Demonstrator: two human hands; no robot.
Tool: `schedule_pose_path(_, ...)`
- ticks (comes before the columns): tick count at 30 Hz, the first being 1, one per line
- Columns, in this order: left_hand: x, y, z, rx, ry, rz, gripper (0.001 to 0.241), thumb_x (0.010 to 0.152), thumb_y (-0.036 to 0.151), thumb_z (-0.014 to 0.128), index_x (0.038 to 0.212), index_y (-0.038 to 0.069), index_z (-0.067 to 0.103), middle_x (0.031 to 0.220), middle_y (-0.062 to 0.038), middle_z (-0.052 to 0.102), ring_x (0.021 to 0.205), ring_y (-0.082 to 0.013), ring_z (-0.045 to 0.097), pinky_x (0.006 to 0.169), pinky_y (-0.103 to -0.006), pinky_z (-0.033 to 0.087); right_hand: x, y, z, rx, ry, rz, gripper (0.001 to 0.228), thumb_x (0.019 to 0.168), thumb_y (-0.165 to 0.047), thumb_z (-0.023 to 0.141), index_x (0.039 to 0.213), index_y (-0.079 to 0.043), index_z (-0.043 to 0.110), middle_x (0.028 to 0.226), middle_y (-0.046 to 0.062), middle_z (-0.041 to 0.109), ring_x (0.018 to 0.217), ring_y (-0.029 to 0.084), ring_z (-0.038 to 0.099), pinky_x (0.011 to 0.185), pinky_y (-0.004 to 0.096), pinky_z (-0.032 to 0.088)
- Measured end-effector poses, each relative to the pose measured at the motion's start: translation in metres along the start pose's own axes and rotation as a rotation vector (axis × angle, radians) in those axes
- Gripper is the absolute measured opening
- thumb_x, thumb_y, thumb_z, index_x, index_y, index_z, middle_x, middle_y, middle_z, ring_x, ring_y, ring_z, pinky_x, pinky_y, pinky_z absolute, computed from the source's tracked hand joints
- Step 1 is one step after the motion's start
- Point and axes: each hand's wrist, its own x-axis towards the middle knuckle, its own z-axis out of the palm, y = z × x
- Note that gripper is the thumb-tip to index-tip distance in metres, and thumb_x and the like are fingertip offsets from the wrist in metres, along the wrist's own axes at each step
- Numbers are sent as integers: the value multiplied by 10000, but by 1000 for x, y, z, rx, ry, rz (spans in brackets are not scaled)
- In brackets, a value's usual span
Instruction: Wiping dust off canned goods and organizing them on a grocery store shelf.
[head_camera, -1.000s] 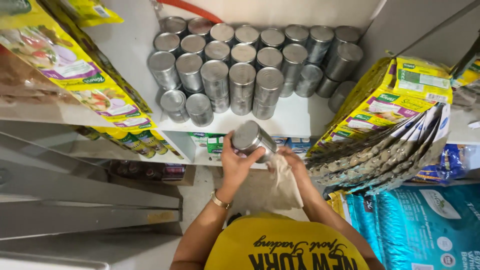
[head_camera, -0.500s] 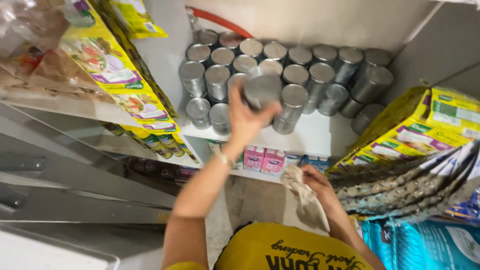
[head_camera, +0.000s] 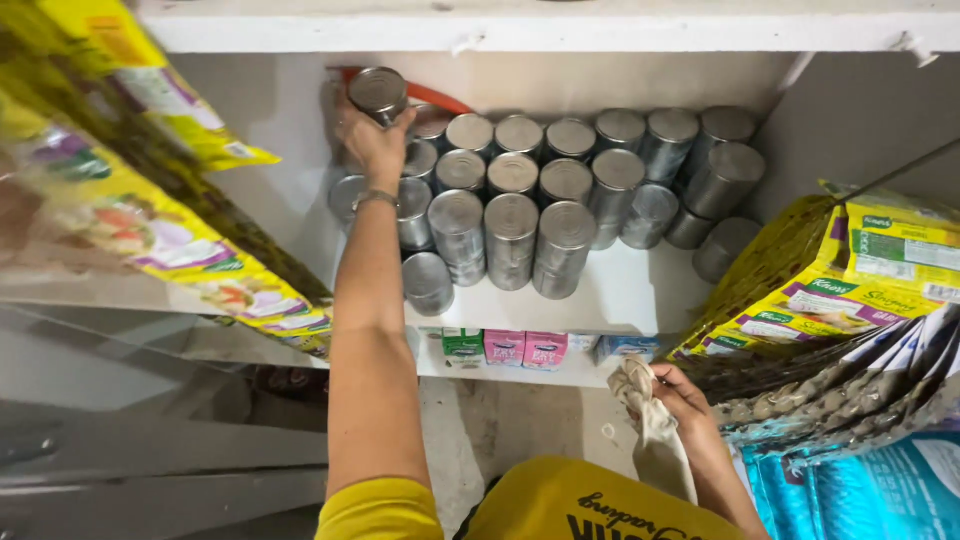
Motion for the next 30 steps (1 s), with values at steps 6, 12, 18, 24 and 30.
schedule_pose_path(6,11,-45,30,142,-16,95,997,622,441,1011,1336,-57,525,1323,-233,613,1278,-376,544,1165,-590,250,6,2,-3,-35,12,0,153,1002,-137,553,1086,-41,637,852,50,666,713,134,622,643,295,515)
schedule_pose_path(12,-50,49,-43,75,146,337,891,783,384,884,1373,-139,467,1366,-396,485,1241,-548,444,1091,-575,325,16,0,12,14,-26,30,153,1003,-142,556,1090,-40,628,866,71,681,691,160,632,608,299,506)
schedule_pose_path(18,-198,59,-161,285,-92,568,422,912,380,838,1159,67,700,1149,-120,668,1217,-367,530,1064,-571,367,36,6,3,-59,-95,-14,201,1014,-151,524,1127,-18,625,889,96,687,706,177,648,645,303,517)
schedule_pose_path(24,-196,28,-164,605,-399,538,940,646,682,844,1185,-65,662,1132,-199,673,1263,-403,457,1088,-672,225,36,-3,22,-53,-144,10,224,989,-124,502,1145,-7,613,930,108,700,733,200,664,676,320,535)
schedule_pose_path(30,-193,30,-169,612,-535,609,895,589,610,869,1168,-40,659,1099,-184,675,1267,-410,467,1135,-683,177,21,-6,40,-39,-100,44,228,1009,-142,518,1168,-10,615,960,103,695,766,189,659,695,312,529)
